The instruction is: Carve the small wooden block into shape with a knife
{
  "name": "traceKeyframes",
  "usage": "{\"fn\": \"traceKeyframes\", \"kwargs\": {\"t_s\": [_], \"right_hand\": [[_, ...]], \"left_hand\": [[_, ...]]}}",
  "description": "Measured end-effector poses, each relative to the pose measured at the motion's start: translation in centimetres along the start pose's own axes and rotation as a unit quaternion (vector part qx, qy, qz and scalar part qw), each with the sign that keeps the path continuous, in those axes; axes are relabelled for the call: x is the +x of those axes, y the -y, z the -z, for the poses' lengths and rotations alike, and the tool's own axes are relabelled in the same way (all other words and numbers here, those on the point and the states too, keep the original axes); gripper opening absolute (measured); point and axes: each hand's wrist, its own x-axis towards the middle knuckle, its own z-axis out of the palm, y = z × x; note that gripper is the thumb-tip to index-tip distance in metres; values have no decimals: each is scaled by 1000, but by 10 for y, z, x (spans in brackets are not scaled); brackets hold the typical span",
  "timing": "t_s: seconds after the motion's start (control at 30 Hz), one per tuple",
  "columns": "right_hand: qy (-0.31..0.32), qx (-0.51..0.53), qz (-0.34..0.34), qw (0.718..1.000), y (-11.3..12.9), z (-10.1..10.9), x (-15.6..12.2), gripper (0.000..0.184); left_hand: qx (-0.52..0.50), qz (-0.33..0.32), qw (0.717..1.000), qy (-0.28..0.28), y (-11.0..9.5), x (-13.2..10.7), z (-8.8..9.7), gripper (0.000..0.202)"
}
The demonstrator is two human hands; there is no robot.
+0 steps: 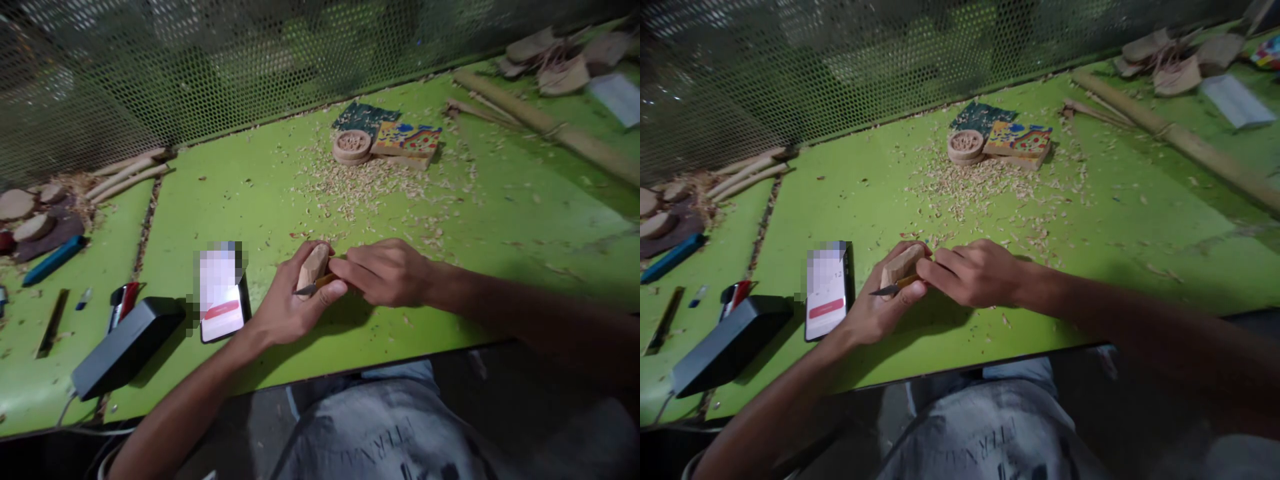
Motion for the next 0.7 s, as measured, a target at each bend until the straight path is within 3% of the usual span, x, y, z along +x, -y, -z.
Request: {"fn": "traceKeyframes", "kwargs": {"t_s": [0.2,0.47,0.7], "right_hand": [[5,-20,-33,999,0,-1,1,21],[42,75,-4,996,-5,-10,-8,28],[46,60,10,997,-7,-7,-7,25]], "left_hand": [[-9,10,1000,-3,2,2,4,39],[-35,36,999,16,7,3,0,61],[59,-4,998,-16,6,2,-1,50]]}}
